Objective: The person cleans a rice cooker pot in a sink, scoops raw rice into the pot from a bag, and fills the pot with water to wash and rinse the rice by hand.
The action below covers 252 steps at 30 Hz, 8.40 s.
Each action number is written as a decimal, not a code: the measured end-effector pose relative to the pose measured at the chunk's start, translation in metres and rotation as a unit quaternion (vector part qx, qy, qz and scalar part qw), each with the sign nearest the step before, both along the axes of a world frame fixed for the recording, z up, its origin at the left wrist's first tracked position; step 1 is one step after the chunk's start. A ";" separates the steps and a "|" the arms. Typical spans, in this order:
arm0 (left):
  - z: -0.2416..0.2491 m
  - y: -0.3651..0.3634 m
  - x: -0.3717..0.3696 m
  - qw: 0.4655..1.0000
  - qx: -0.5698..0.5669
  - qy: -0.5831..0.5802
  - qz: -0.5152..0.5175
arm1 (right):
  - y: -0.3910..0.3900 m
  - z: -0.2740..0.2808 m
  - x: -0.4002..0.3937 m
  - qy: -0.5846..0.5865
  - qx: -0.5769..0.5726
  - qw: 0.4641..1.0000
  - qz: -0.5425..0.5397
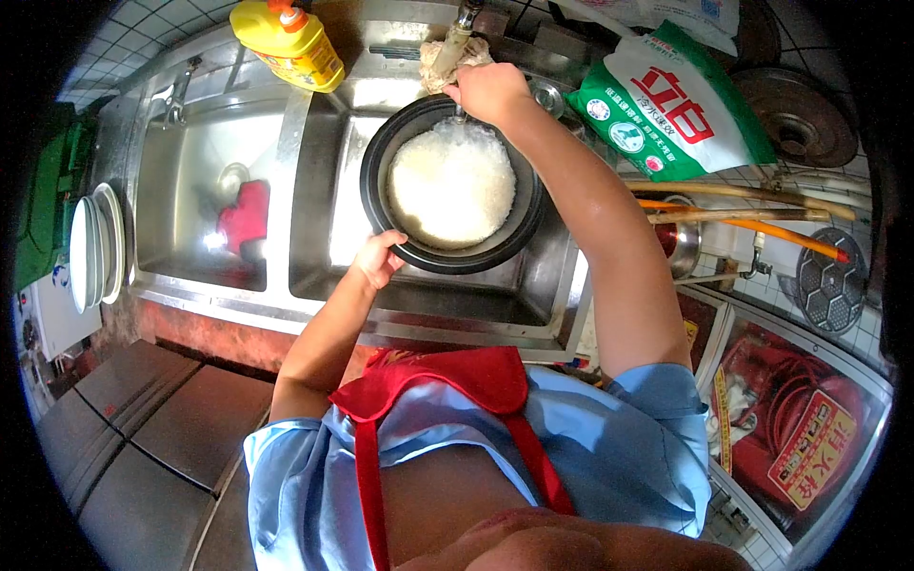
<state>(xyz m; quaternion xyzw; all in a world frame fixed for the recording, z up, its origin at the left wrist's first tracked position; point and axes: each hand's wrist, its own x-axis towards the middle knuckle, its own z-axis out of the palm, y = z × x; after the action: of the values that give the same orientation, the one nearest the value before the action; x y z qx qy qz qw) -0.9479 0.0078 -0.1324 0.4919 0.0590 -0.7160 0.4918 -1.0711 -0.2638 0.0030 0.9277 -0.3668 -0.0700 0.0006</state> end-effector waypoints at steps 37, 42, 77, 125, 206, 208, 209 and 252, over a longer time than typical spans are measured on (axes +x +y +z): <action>0.008 -0.003 -0.011 0.998 0.039 -0.044 0.007 | 0.002 0.002 -0.002 -0.011 0.014 1.000 -0.019; 0.010 -0.004 -0.012 0.998 0.042 -0.041 0.002 | 0.001 0.001 -0.003 -0.018 0.013 1.000 -0.015; 0.011 -0.006 -0.015 0.996 0.061 -0.067 -0.002 | 0.001 -0.006 -0.005 -0.056 0.012 0.998 -0.015; 0.002 -0.004 -0.008 0.995 0.039 -0.089 0.033 | -0.019 -0.004 -0.001 0.057 -0.005 0.994 0.092; 0.125 0.221 0.084 0.993 -0.081 -0.077 0.031 | 0.305 -0.041 0.027 0.204 0.249 0.771 0.549; 0.122 0.220 0.085 0.994 -0.079 -0.068 0.037 | 0.304 -0.063 0.023 0.124 0.256 0.762 0.582; 0.125 0.219 0.084 0.994 -0.076 -0.066 0.050 | 0.303 -0.066 0.025 0.103 0.237 0.756 0.601; 0.123 0.228 0.064 0.991 -0.063 -0.088 0.085 | 0.360 -0.108 0.075 -0.182 0.539 0.818 0.084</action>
<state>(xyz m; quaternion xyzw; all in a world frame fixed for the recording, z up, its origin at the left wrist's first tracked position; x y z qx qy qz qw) -0.8840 0.2363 -0.0099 0.5142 0.0120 -0.6280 0.5841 -0.9960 0.0967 -0.1053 0.8027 -0.1848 -0.0863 -0.5604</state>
